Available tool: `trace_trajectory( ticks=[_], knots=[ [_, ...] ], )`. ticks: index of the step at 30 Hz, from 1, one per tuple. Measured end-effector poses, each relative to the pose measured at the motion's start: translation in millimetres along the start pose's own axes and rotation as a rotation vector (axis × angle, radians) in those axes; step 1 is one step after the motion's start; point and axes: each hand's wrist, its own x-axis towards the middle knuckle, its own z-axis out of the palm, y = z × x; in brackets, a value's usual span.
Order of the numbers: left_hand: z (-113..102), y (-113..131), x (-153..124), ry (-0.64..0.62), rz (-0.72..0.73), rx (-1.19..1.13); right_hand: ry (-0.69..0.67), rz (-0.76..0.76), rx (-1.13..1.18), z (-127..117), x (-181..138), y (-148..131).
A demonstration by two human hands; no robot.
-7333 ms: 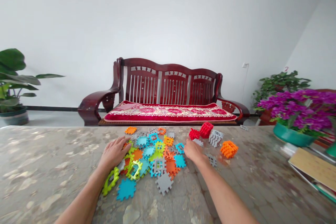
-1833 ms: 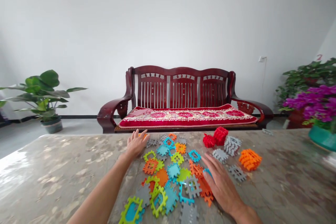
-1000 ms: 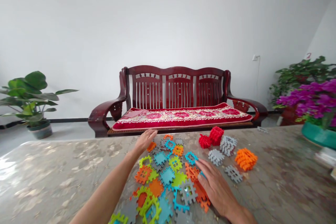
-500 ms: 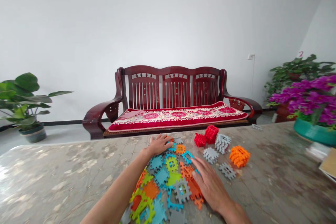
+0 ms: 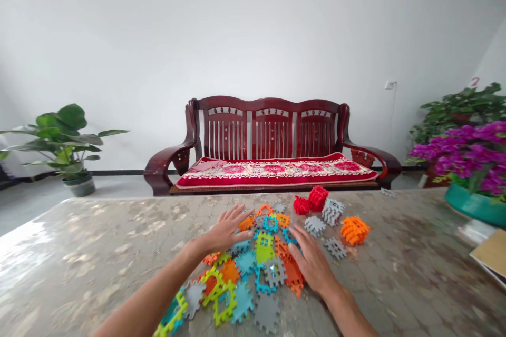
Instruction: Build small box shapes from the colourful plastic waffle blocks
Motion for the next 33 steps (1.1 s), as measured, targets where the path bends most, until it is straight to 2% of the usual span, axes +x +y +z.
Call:
trace_trajectory(
  ticks=[2,5,7,9,11,16,21,23,24,26,28,31,33],
  knots=[
    [3,-13,-50,0.033,-0.045,0.047,-0.006,-0.011,0.000,-1,0,-1],
    [24,-24,-117,0.075,-0.151,0.107,-0.016,-0.012,-0.005,-2,1,-3],
    [40,-22,-143,0.049,-0.232,0.127,-0.020,-0.013,-0.005,-1,2,-4],
    [53,-14,-152,0.044,-0.301,0.155,-0.017,-0.016,-0.007,0,2,-3],
    [59,-1,-146,0.097,-0.319,0.158,-0.008,-0.018,-0.014,1,2,-1],
    [62,28,-110,0.143,-0.301,0.149,0.001,-0.023,-0.014,3,3,2],
    [60,39,-90,0.131,-0.221,0.071,0.030,0.003,0.036,3,4,3],
    [51,32,-86,0.184,-0.217,0.034,0.044,0.013,0.051,3,5,3],
    [46,26,-84,0.251,-0.240,0.026,0.047,0.014,0.056,4,5,3],
    [36,7,-81,0.360,-0.311,0.011,0.045,0.015,0.060,4,6,3],
    [32,-15,-79,0.441,-0.450,0.012,0.038,0.019,0.058,4,6,3],
    [36,-39,-75,0.450,-0.647,0.071,0.038,0.023,0.062,3,6,2],
    [40,-44,-71,0.406,-0.665,0.138,0.046,0.019,0.074,2,5,2]
  ],
)
